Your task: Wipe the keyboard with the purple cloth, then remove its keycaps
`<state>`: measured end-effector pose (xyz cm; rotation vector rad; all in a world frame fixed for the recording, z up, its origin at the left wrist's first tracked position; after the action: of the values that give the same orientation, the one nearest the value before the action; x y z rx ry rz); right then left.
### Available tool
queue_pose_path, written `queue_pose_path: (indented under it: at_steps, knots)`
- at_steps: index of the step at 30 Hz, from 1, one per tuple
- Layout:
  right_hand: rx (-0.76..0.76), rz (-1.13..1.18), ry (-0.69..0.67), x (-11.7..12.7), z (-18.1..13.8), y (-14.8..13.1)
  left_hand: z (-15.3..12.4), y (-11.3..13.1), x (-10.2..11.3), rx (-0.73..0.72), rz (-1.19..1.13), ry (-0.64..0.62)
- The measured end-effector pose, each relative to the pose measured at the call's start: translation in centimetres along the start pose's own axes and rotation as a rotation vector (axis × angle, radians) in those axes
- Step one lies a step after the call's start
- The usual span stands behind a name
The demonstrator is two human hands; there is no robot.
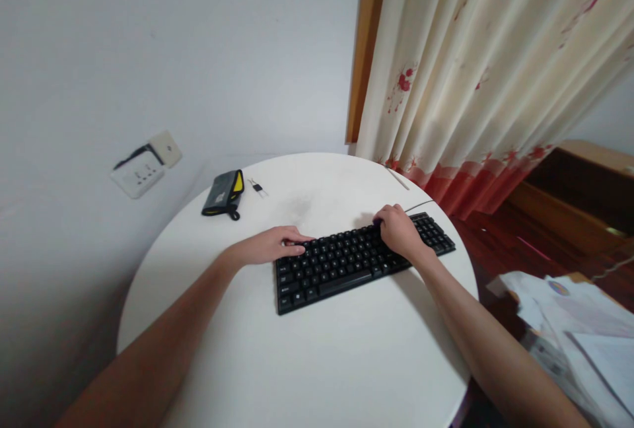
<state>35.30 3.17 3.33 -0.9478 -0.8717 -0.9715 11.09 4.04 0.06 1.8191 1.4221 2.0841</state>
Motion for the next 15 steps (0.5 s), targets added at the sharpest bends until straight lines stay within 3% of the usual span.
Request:
queue_pose_path:
  at_steps: [4,7,11,13,15]
  knots:
    - [-0.132,0.03,0.12,1.6,0.0,3.0,0.0,-0.1,0.0,-0.002,0.002,-0.005]
    - [-0.046,0.137,0.185,2.1,0.0,1.0,0.0,-0.2,-0.1,-0.005,-0.009,-0.009]
    - [0.183,0.237,0.031,0.3,-0.2,-3.9,0.1,-0.2,-0.1,0.004,-0.015,-0.007]
    - [0.199,0.211,-0.027,-0.5,-0.3,-4.3,0.1,0.0,-0.1,0.005,-0.011,-0.006]
    - [0.126,0.143,-0.02,-0.5,-0.1,-2.8,0.1,0.2,0.0,0.005,-0.009,-0.005]
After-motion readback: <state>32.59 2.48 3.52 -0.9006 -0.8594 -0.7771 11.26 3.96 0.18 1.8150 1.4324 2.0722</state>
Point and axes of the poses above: each hand's wrist, its own z-axis towards the middle knuckle, its own x-axis out of the back of the hand, y = z × x, the point moved 10 cm from there along z, towards the middle knuckle, and after that the axes turned 2 degrees about z, right-handed, at the moved point
